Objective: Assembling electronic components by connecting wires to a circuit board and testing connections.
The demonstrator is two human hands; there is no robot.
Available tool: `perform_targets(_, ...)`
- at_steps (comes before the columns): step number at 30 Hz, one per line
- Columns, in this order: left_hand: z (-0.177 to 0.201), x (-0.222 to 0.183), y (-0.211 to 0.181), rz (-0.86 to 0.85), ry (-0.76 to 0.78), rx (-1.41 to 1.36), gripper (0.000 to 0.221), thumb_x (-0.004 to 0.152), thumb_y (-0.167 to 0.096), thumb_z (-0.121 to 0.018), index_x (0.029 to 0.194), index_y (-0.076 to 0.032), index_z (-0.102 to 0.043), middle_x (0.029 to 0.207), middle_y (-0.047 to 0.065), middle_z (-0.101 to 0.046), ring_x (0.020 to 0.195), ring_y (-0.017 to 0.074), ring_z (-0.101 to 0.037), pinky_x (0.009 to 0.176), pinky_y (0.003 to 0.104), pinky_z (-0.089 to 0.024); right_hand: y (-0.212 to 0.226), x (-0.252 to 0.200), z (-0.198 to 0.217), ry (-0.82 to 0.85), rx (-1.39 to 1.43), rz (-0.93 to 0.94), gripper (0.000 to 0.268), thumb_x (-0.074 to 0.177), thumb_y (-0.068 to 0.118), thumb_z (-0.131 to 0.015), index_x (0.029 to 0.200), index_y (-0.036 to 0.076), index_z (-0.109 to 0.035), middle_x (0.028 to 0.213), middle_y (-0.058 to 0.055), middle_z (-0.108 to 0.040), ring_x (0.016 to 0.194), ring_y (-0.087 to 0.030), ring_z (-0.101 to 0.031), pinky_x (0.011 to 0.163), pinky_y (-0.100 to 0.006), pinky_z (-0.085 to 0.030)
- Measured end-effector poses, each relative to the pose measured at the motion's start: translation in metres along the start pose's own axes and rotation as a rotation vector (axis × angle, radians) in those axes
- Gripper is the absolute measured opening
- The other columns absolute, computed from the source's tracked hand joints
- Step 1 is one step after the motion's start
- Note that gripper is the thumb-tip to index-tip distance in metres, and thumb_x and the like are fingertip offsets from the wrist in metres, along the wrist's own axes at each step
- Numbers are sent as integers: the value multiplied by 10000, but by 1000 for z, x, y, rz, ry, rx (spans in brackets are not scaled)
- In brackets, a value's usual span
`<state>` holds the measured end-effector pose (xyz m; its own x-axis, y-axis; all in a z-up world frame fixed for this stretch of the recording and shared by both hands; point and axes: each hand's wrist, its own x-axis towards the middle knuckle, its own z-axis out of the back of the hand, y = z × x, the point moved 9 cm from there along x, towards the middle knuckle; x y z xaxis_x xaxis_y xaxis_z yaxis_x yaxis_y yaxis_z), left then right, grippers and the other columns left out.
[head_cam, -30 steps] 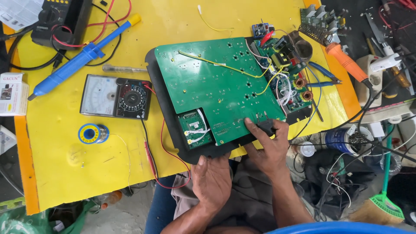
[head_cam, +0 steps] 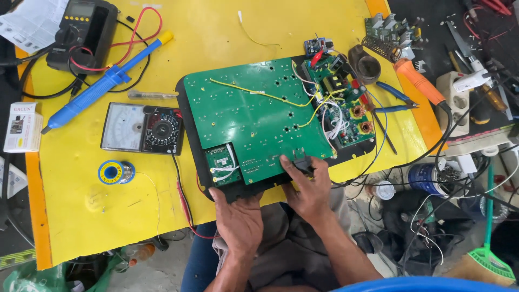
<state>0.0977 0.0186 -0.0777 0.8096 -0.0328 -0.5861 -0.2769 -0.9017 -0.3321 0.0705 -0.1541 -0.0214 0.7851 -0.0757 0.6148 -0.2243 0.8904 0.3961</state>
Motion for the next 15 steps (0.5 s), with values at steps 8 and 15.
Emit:
perform_targets(8,5,10,-34,-233,53,106,674,1021,-502,-419,1528,-62,-478,1430,182,-616,1230,391,-630,871,514,-598,21,-3,-13,-9,17,-15,676,852,13,-711,1470,267,-606,1179,-179,-501,904,-324,-558,621,-396,-486)
perform_targets(15,26,35,-33,-107,26,28,576,1045,-599,-454,1219,-94,-671,1102,189,-728,1053,435,-692,910,570,-555,38,4,-6,162,71,11,651,877,147,-878,1461,203,-597,1273,-248,-530,911,-338,-587,713,-456,-551)
